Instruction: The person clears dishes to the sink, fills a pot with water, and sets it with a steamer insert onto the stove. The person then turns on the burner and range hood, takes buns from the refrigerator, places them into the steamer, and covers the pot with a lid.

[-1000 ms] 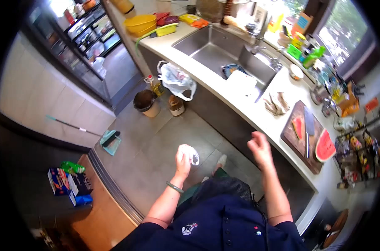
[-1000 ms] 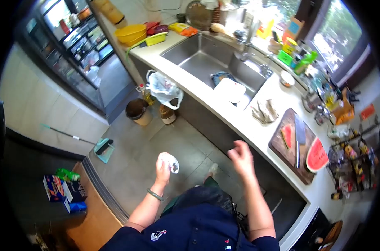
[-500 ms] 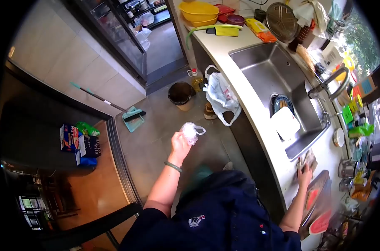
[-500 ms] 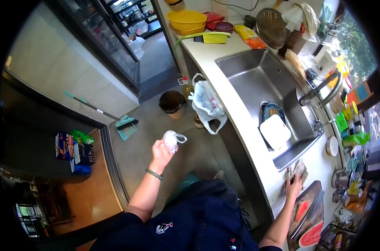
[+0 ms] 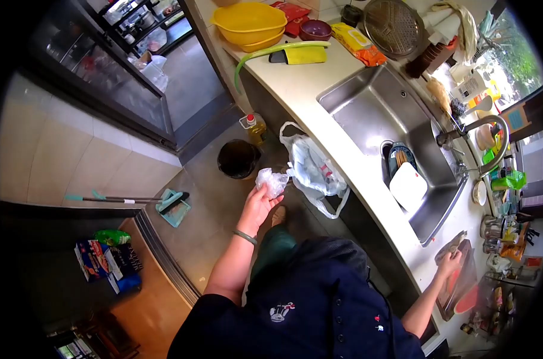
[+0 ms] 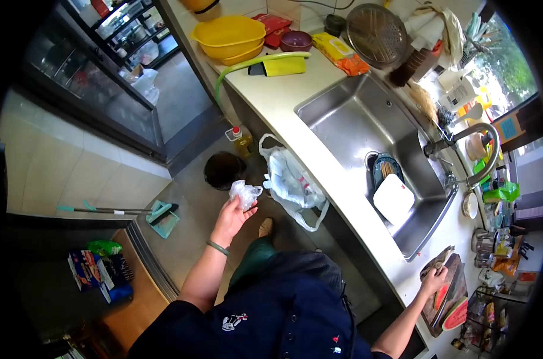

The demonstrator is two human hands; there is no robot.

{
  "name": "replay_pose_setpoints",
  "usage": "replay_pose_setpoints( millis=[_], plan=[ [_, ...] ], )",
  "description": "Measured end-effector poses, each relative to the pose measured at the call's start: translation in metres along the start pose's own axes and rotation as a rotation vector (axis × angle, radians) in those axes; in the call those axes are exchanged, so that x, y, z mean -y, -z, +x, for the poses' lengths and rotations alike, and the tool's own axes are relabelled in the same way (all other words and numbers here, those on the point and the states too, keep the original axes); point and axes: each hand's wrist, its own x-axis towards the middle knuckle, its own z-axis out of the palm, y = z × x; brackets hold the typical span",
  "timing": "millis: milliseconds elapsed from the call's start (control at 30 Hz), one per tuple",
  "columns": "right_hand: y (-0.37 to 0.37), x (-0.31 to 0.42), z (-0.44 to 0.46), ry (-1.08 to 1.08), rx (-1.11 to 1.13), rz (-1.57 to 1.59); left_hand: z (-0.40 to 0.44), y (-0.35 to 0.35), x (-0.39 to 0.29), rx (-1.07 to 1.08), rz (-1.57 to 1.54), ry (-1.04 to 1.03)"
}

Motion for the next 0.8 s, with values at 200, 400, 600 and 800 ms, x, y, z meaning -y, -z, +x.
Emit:
replay_pose_setpoints(
  millis=[200, 400, 600, 800],
  plan=[
    [-0.001, 0.064, -0.083, -0.045, 0.011, -0.197, 0.055, 0.012, -0.048, 0.018, 0.026, 0.154],
    [0.023, 0.092, -0.108, -0.121, -0.102, -0.098, 0.068, 0.021, -0.056, -0.001, 0.035, 0.172],
    [0.042, 0.065, -0.104, -0.256, -0.245, -0.060, 0.074, 0.012, -0.030, -0.057, 0.179, 0.155],
    [0.021, 0.024, -0.088, -0.296, -0.136, -0.092, 0.085, 0.000, -0.009, -0.112, 0.227, 0.209]
  ],
)
